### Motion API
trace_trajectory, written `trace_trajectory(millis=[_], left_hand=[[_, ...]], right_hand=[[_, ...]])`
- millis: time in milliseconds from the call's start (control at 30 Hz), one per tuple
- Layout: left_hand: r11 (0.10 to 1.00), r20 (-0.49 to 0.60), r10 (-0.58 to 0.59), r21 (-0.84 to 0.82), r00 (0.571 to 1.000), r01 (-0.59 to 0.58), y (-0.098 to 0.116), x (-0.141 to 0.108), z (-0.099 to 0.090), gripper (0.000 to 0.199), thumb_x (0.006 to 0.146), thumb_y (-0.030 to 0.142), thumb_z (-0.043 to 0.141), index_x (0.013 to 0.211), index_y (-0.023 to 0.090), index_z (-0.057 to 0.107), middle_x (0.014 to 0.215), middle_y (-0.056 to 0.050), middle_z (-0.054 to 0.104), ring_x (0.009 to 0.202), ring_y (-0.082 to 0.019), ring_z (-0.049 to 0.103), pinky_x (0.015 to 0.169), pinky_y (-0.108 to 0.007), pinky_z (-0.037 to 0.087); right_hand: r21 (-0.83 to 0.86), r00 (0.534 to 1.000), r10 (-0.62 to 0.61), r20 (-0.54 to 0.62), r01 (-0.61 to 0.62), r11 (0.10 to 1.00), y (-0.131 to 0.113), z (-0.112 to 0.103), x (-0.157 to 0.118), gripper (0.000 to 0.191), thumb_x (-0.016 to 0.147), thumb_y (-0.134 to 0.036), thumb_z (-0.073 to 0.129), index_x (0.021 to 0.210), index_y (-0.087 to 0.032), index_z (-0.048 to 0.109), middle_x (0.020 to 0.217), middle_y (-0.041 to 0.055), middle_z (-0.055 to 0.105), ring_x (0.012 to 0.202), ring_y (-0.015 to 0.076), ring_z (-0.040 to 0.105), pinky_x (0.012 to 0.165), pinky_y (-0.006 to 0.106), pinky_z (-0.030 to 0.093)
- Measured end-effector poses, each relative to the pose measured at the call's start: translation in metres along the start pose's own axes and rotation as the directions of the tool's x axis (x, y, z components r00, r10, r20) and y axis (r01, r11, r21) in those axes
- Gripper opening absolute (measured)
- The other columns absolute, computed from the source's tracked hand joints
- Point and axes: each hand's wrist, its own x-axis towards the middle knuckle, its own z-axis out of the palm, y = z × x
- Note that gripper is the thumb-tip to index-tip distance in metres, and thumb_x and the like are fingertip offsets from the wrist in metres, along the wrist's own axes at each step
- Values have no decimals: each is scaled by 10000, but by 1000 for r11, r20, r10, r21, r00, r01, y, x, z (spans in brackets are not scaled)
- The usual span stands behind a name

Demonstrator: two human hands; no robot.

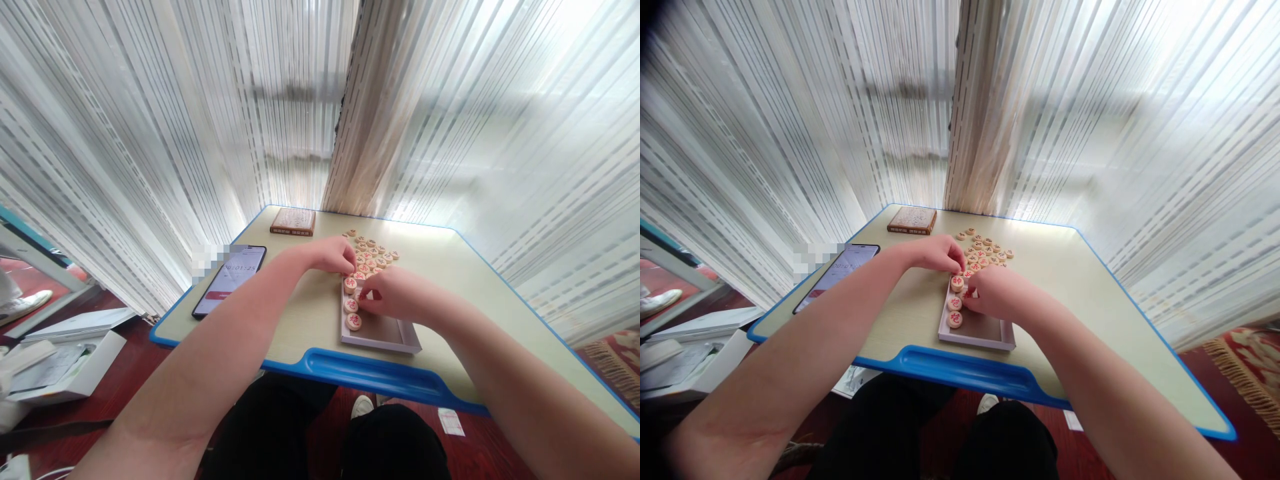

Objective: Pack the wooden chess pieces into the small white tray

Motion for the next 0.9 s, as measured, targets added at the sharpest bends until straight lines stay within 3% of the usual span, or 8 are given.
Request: trace_trajectory(millis=[200, 467, 900], left_hand=[[1000, 52, -11, 17, 999, 10, 2, -1, -1, 209, 594, 167, 599, 767, 134, 712, 701, -17, 671, 670, -127, 566, 626, -224, 425], [1000, 49, -11, -2, 999, 11, 5, -3, -2, 212, 598, 179, 586, 766, 131, 706, 700, -19, 666, 652, -119, 559, 582, -213, 405], [1000, 13, -1, 32, 1000, 1, 5, -4, 0, 196, 623, 253, 580, 729, 133, 693, 616, 0, 605, 585, -109, 512, 535, -225, 364]], right_hand=[[45, 996, -86, -9, 86, 995, -1, 1, -2, 224, 778, -346, 547, 680, -190, 674, 628, 21, 629, 498, 99, 432, 488, 251, 244], [118, 994, -105, 41, 100, 988, 0, 1, -4, 183, 735, -273, 581, 834, -229, 729, 672, 9, 653, 531, 107, 481, 499, 237, 283], [41, 999, -46, -17, 46, 998, -3, 4, 2, 245, 804, -355, 525, 778, -203, 716, 675, 36, 652, 527, 118, 452, 498, 260, 265]])
